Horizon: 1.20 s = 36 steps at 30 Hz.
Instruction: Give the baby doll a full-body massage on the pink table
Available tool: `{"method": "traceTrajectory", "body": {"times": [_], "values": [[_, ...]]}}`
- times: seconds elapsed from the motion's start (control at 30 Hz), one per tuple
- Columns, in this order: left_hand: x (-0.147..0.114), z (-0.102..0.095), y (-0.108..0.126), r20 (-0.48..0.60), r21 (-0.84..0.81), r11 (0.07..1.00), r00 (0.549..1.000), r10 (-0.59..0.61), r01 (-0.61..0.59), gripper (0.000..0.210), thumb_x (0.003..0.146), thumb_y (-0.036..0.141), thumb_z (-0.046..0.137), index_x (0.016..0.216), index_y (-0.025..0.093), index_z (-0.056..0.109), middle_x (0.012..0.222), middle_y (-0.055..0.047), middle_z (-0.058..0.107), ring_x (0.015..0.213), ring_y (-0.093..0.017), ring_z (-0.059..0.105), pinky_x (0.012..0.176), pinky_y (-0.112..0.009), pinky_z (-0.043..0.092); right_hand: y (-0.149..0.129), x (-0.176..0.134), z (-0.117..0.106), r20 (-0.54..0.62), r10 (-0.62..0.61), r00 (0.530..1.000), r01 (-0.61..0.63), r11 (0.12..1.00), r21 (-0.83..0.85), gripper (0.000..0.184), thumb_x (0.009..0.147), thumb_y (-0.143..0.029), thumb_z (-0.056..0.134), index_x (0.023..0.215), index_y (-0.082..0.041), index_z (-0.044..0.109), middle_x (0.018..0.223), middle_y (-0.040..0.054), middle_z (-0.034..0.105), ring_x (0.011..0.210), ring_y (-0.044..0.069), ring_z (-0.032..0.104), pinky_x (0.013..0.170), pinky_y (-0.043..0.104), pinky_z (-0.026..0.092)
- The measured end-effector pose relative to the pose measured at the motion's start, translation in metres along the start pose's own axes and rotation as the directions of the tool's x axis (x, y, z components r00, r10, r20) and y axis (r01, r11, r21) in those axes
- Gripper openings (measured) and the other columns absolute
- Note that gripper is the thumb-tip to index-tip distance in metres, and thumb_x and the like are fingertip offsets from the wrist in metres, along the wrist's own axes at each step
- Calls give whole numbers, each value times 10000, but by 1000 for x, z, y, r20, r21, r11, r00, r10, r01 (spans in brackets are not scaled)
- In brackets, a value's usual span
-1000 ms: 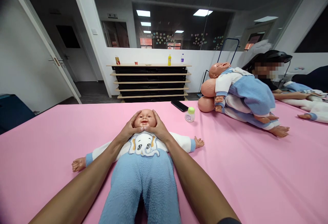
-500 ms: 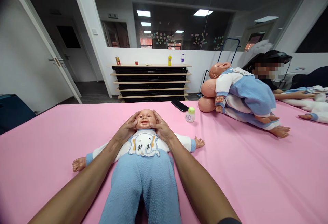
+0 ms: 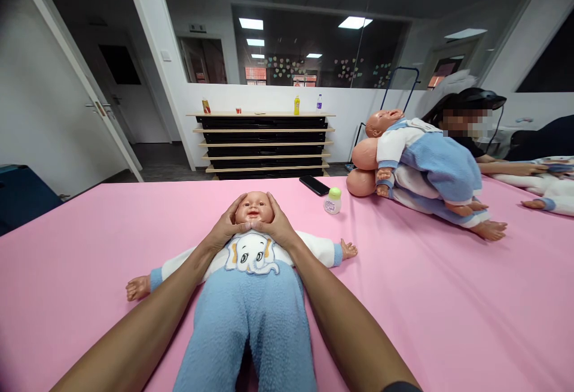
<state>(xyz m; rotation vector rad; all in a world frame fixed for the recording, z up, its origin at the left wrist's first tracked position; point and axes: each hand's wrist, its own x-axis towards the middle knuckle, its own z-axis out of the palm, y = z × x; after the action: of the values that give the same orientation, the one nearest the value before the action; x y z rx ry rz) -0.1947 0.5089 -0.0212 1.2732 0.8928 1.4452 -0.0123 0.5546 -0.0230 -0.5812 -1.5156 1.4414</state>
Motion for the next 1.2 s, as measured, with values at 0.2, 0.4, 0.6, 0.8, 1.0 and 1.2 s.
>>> {"method": "traceTrajectory", "body": {"times": [0.2, 0.4, 0.6, 0.8, 1.0, 1.2], "values": [[0, -2, 0, 30, -146, 987, 997, -68, 72, 944, 688, 261, 811, 1494, 302, 319, 1480, -109, 433, 1298, -330, 492, 1115, -490, 370, 0, 2, 1, 61, 71, 996, -86, 957, 278, 1033, 649, -257, 841, 1506, -293, 265, 1481, 52, 438, 1325, 258, 470, 1121, 432, 387], [0, -3, 1, 40, -288, 950, 993, -111, 118, 820, 794, 350, 715, 1499, 308, 300, 1479, -110, 439, 1257, -308, 538, 1105, -475, 391, 1, 3, 1, 90, 111, 990, -139, 890, 435, 951, 696, -280, 814, 1494, -295, 297, 1418, 63, 512, 1249, 246, 549, 1118, 441, 393], [0, -1, 0, 14, -164, 985, 998, -58, 60, 908, 725, 324, 785, 1498, 298, 309, 1478, -109, 439, 1292, -329, 500, 1112, -488, 382, 2, 3, 1, 67, 72, 995, -88, 953, 290, 962, 720, -351, 799, 1509, -287, 251, 1488, 53, 427, 1332, 243, 466, 1143, 435, 353], [0, -2, -2, -7, -34, 999, 1000, -27, 27, 993, 654, 245, 837, 1495, 313, 313, 1508, -89, 396, 1333, -338, 450, 1116, -496, 369, 2, 1, 2, 3, 35, 999, -35, 993, 116, 1068, 618, -283, 863, 1504, -291, 267, 1513, 38, 388, 1381, 259, 395, 1161, 435, 321], [1, -5, 0, 46, -249, 962, 993, -108, 116, 873, 771, 355, 740, 1511, 297, 281, 1474, -122, 442, 1252, -316, 541, 1094, -481, 402, -1, 3, 0, 102, 102, 990, -135, 905, 404, 955, 699, -296, 807, 1498, -295, 283, 1433, 56, 495, 1284, 246, 518, 1119, 444, 392], [0, -2, 1, 17, -204, 976, 997, -73, 75, 874, 760, 362, 750, 1504, 294, 297, 1456, -115, 466, 1253, -317, 539, 1091, -489, 402, 0, 2, 1, 42, 65, 997, -74, 962, 262, 928, 705, -337, 801, 1489, -287, 308, 1484, 39, 434, 1330, 241, 465, 1136, 420, 364]]}}
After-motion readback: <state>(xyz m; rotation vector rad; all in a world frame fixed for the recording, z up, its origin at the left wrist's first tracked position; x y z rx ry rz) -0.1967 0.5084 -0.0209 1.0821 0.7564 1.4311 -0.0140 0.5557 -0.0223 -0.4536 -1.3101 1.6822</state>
